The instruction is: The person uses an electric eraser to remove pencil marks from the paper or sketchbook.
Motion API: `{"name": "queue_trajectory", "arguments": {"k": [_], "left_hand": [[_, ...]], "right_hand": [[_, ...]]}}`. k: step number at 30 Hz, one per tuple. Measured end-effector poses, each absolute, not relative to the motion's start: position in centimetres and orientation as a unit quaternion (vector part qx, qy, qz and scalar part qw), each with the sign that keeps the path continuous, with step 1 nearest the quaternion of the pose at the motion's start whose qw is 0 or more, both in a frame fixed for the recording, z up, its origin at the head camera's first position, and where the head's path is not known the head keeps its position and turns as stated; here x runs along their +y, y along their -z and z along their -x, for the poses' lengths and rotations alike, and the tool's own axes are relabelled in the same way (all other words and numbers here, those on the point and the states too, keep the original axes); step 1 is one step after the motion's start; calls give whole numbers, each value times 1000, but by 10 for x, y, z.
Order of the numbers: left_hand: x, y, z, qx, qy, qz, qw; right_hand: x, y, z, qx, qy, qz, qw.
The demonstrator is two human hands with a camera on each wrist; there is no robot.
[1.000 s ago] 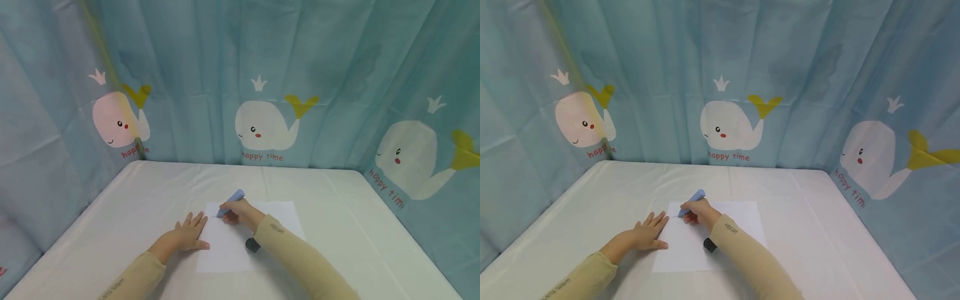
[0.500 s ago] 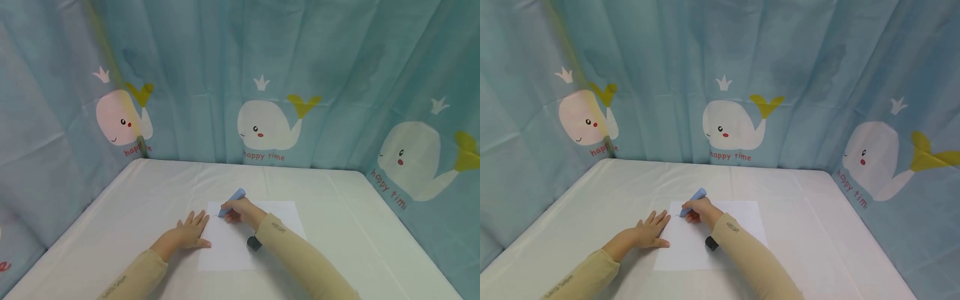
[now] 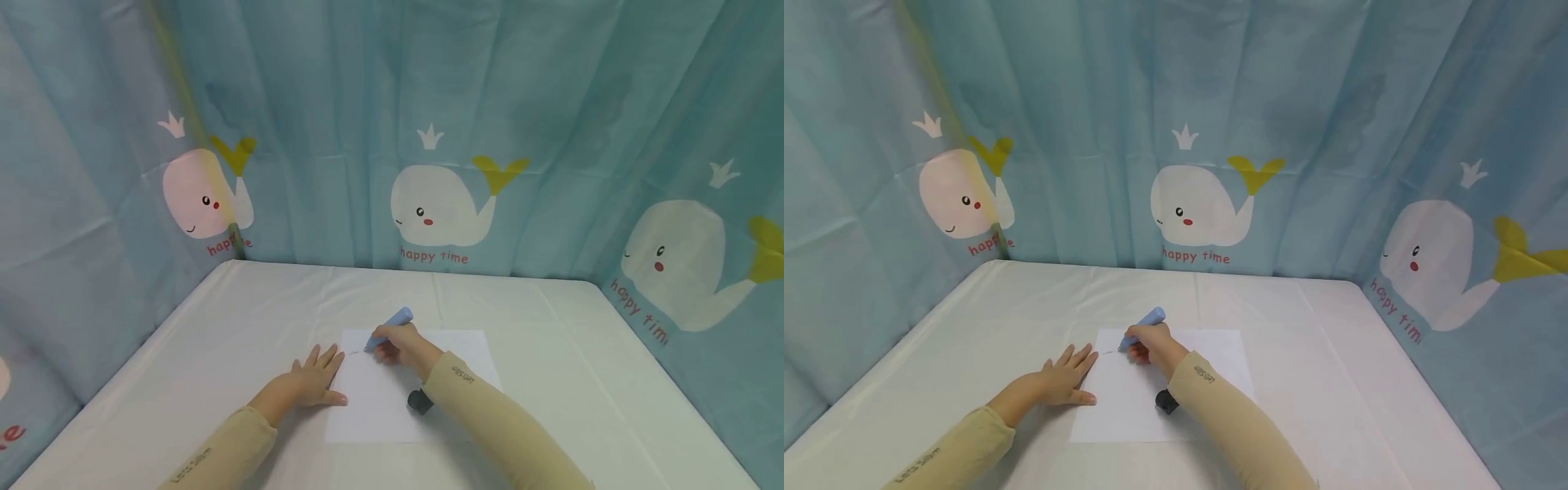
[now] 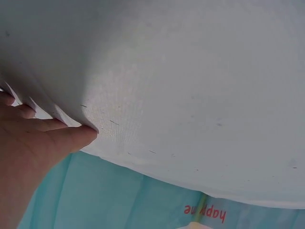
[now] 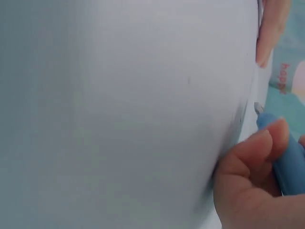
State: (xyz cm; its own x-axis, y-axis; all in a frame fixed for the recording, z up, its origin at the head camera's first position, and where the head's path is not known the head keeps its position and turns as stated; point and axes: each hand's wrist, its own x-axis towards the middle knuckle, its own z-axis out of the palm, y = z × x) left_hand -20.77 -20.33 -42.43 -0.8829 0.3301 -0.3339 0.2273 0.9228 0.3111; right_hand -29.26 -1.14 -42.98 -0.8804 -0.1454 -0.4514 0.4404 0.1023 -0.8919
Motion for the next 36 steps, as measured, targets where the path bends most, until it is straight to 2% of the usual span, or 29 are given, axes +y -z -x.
{"name": "queue_trajectory", "arguments": {"k": [7, 15, 22, 36], "left_hand": [[-202, 421, 206, 960, -138, -145, 197], [-204, 425, 209, 959, -132, -151, 198], [-204, 424, 209, 960, -135, -149, 196], [-203, 422, 207, 961, -134, -147, 194]], "right_hand": [[-17, 429, 288, 708, 671, -107, 193], [-25, 430, 291, 711, 669, -108, 189], [-29, 426, 293, 722, 648, -105, 218], [-31, 429, 293, 731, 636, -102, 226]]}}
